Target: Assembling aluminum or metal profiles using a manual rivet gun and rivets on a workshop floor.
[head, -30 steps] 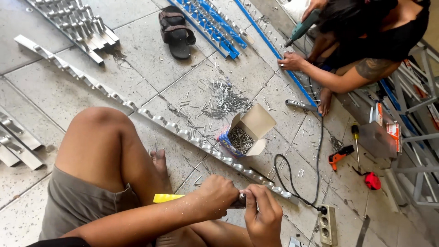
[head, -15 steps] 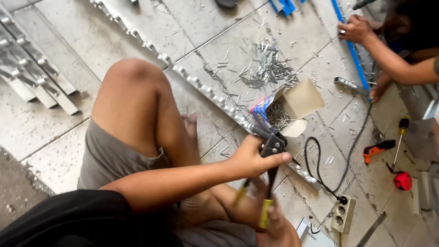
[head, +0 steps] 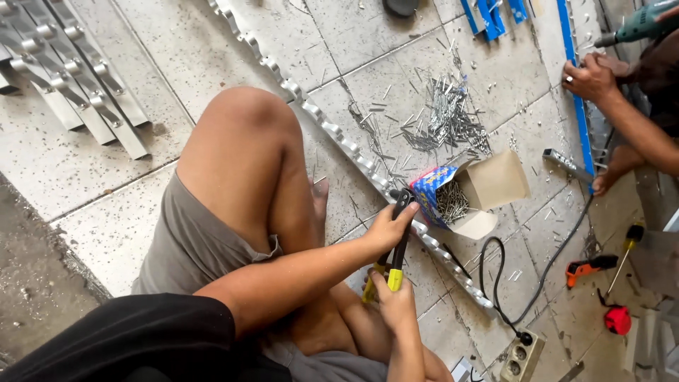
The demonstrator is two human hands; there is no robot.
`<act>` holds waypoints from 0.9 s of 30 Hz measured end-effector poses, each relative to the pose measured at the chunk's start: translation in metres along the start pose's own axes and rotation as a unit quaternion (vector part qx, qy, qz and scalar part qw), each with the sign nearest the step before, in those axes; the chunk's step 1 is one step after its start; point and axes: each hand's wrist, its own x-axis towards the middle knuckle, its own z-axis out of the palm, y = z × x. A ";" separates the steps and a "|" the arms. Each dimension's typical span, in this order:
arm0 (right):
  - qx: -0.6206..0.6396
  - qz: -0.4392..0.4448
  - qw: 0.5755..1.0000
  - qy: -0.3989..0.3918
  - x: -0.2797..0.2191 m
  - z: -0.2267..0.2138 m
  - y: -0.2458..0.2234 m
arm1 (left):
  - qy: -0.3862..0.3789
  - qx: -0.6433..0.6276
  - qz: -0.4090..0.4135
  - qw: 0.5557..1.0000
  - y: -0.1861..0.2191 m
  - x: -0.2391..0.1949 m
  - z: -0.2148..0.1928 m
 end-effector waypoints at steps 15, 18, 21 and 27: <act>-0.012 0.003 0.999 -0.030 0.001 -0.007 -0.006 | 0.015 -0.013 0.007 1.000 -0.004 0.001 0.000; -0.082 0.012 0.996 -0.029 0.002 -0.009 -0.016 | 0.015 -0.011 0.011 1.000 -0.001 0.002 0.000; -0.122 0.021 0.992 -0.012 -0.003 -0.014 -0.025 | 0.014 -0.022 0.016 1.000 -0.006 0.005 0.000; -0.079 0.042 0.995 -0.048 0.003 -0.020 -0.021 | 0.000 0.034 -0.001 0.999 0.002 -0.001 0.000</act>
